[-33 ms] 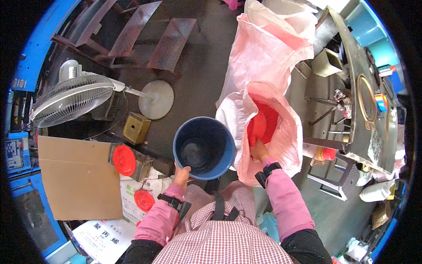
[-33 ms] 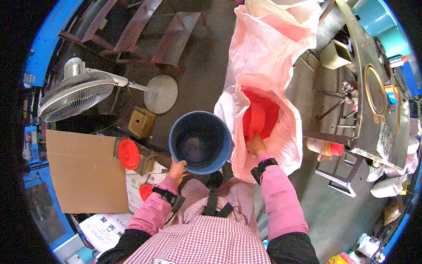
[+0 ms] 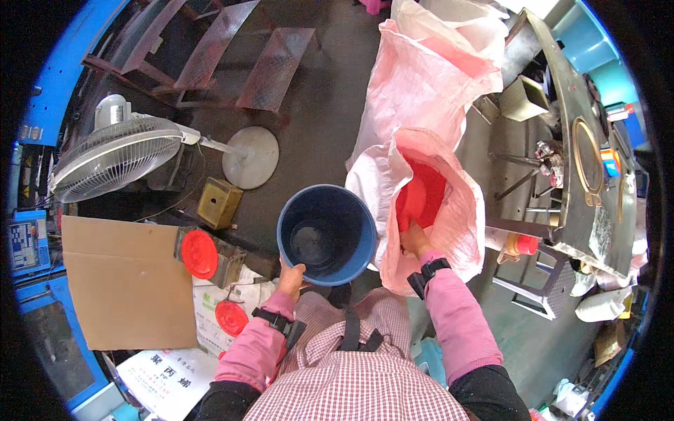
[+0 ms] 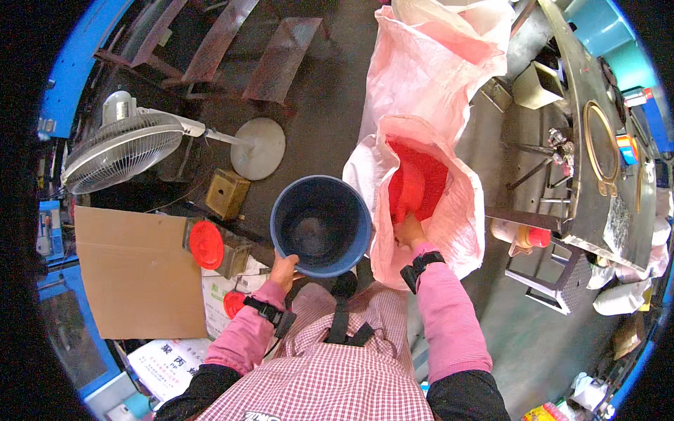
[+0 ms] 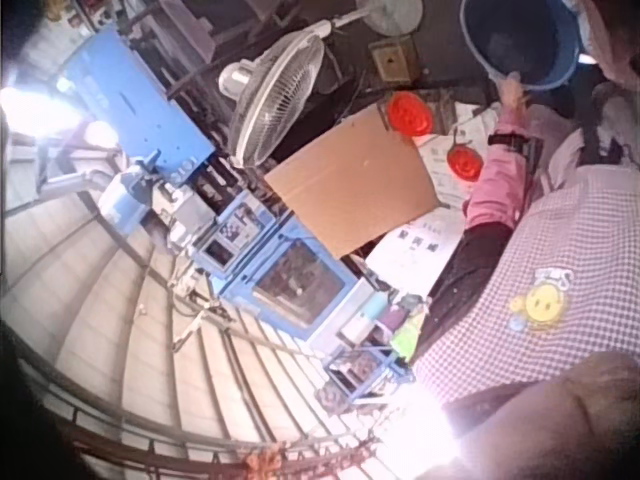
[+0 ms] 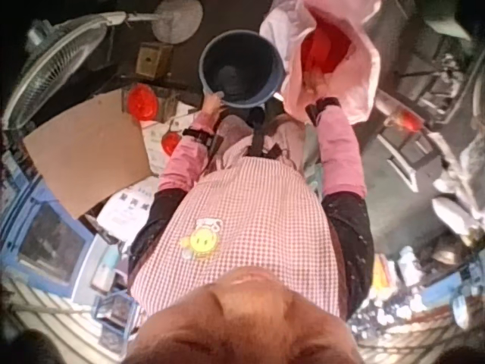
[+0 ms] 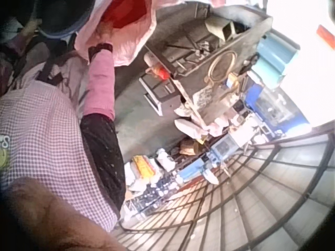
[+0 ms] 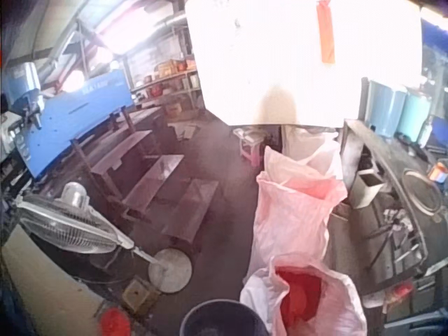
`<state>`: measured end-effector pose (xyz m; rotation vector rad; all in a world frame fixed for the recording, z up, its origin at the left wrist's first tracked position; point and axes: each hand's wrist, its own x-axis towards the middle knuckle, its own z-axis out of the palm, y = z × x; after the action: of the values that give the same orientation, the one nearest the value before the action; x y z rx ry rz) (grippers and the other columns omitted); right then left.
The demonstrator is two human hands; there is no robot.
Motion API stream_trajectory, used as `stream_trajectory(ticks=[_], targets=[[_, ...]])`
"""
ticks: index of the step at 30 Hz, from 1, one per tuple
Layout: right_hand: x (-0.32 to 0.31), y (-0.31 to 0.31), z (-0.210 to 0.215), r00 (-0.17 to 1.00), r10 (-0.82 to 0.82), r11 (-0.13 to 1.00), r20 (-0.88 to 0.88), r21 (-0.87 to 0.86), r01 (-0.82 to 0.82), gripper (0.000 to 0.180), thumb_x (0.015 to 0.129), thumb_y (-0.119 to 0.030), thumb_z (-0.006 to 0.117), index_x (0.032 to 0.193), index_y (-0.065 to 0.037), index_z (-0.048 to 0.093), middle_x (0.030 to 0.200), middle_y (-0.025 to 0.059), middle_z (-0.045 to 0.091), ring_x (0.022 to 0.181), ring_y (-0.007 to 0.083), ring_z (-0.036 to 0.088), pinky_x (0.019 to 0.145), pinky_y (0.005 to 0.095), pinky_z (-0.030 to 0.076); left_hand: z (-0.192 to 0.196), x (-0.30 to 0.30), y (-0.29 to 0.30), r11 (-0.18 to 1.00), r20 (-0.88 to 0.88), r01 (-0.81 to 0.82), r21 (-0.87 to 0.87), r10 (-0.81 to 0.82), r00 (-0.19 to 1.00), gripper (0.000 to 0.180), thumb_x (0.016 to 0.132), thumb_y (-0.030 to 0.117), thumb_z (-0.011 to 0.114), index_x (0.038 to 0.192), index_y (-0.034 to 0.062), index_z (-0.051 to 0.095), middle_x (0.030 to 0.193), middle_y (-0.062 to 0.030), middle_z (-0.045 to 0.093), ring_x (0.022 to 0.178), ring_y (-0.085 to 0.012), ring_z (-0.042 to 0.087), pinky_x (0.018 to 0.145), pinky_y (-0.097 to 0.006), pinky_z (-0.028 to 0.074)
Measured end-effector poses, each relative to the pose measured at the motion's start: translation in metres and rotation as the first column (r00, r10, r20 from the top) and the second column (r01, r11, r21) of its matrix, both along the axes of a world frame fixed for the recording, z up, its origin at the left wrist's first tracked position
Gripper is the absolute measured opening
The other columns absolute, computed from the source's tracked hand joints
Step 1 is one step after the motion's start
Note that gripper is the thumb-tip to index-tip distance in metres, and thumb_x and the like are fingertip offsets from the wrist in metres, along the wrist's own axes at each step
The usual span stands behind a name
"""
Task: The person scoops red plastic pellets from a large sack into a blue bucket using a red scoop, then carries the bucket to a machine and pours the pellets into its hopper. The person handles the scoop, bucket, and sack during the process.
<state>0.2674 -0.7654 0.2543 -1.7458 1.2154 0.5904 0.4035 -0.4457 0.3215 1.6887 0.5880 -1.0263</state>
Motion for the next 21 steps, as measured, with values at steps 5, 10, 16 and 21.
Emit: stream_trajectory(ticks=[5, 10, 16, 21], targets=[[-0.008, 0.003, 0.003, 0.912, -0.345, 0.923, 0.222, 0.254, 0.288, 0.035, 0.085, -0.021, 0.061, 0.111, 0.002, 0.055, 0.087, 0.0154, 0.067, 0.064, 0.0248, 0.065, 0.051, 0.0366, 0.052, 0.003, -0.006, -0.002, 0.999, 0.049, 0.003, -0.044, -0.001, 0.999, 0.065, 0.076, 0.003, 0.050, 0.136, 0.0190, 0.030, 0.118, -0.0106, 0.051, 0.092, -0.0293, 0.062, 0.074, -0.050, 0.057], [-0.035, 0.000, 0.008, 0.710, -0.699, 0.534, 0.087, 0.724, 0.437, 0.016, 0.089, -0.012, 0.059, 0.103, -0.005, 0.055, 0.075, 0.0060, 0.060, 0.055, 0.0167, 0.057, 0.047, 0.0297, 0.048, 0.000, -0.003, 0.005, 0.999, 0.050, 0.008, -0.053, -0.005, 0.999, 0.077, 0.076, -0.001, 0.048, 0.144, 0.0240, 0.024, 0.125, -0.0137, 0.050, 0.092, -0.0304, 0.063, 0.067, -0.049, 0.058], [-0.067, 0.005, 0.033, 0.593, -0.800, 0.445, 0.089, 0.750, 0.489, 0.011, 0.089, -0.012, 0.062, 0.097, -0.007, 0.056, 0.072, 0.0034, 0.058, 0.056, 0.0138, 0.056, 0.046, 0.0285, 0.048, 0.030, 0.008, -0.001, 0.978, 0.192, 0.125, -0.165, -0.092, 0.977, 0.085, 0.074, -0.009, 0.047, 0.151, 0.0173, 0.021, 0.137, -0.0150, 0.045, 0.115, -0.0329, 0.055, 0.082, -0.042, 0.056], [-0.069, -0.001, 0.054, 0.582, -0.787, 0.484, 0.206, 0.791, 0.375, 0.015, 0.089, -0.015, 0.063, 0.099, -0.006, 0.055, 0.073, 0.0029, 0.058, 0.056, 0.0131, 0.056, 0.049, 0.0281, 0.050, 0.060, 0.007, -0.026, 0.986, 0.186, 0.131, -0.104, -0.110, 0.976, 0.090, 0.078, -0.005, 0.047, 0.155, 0.0218, 0.008, 0.141, -0.0174, 0.041, 0.109, -0.0361, 0.059, 0.071, -0.053, 0.057]])
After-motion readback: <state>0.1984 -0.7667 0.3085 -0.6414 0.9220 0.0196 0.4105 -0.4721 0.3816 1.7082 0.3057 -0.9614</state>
